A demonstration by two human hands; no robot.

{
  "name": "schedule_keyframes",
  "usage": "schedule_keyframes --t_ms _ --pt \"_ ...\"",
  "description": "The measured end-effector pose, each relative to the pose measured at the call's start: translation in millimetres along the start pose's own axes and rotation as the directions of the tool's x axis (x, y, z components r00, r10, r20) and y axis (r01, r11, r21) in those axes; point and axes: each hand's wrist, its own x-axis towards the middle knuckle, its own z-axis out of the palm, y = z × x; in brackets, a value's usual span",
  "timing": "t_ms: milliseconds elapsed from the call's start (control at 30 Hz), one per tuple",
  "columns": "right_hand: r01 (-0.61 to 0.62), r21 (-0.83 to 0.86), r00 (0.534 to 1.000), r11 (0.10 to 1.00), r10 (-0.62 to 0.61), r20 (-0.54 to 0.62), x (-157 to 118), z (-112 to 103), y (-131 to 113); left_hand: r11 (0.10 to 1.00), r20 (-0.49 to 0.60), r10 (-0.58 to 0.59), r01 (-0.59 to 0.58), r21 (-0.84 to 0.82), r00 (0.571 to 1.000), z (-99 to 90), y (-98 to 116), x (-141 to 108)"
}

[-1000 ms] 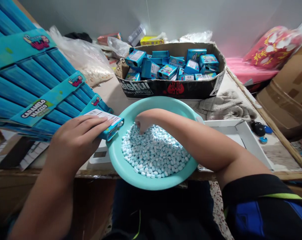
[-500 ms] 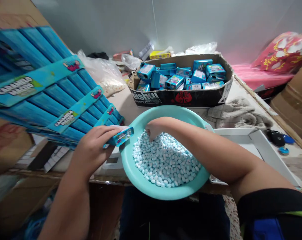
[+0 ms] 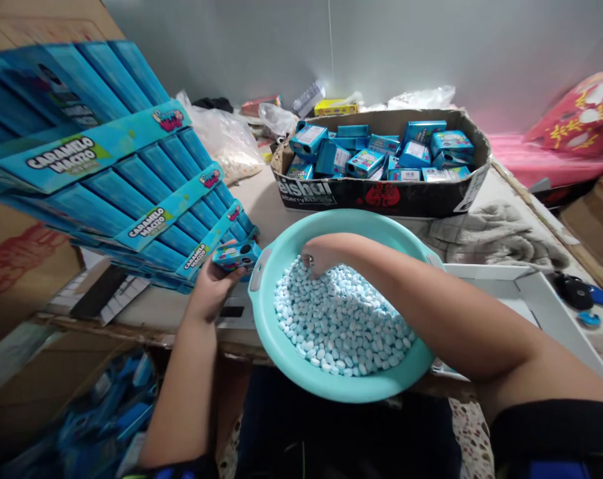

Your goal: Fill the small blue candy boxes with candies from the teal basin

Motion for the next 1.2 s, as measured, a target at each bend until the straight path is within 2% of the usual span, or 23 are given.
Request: schedule_keyframes --t_ms 133,300,400,600,800,1200 --pt "0.0 -0.011 0.999 1.0 0.0 0.044 -5 -1 -2 0.995 0.033 0.063 -0.061 -0.074 0.997 -7.6 -15 -7" --pt "-0.011 -0.019 0.993 1.0 0.013 0.114 -12 -2 -9 0.977 -0.088 0.201 -0.207 -0.057 0.976 -17.6 -18 -16" --pt "-0.068 -0.026 0.988 0.997 0.071 0.141 -12 1 -12 0.956 -0.098 0.261 -0.271 -0.11 0.96 -21.1 -18 -17" --pt "-0.12 -0.013 0.983 0.993 0.12 0.136 -8 10 -9 0.961 -0.083 0.26 -0.266 -0.079 0.962 -21.9 -19 -18" --pt "-0.153 -0.025 0.979 0.988 0.155 0.129 -9 11 -9 0.957 -0.085 0.253 -0.262 -0.126 0.964 -22.4 -16 -21" --pt "-0.14 0.021 0.974 0.99 0.134 0.184 -6 8 -9 0.962 -0.06 0.228 -0.234 -0.14 0.972 -22.6 -14 -22"
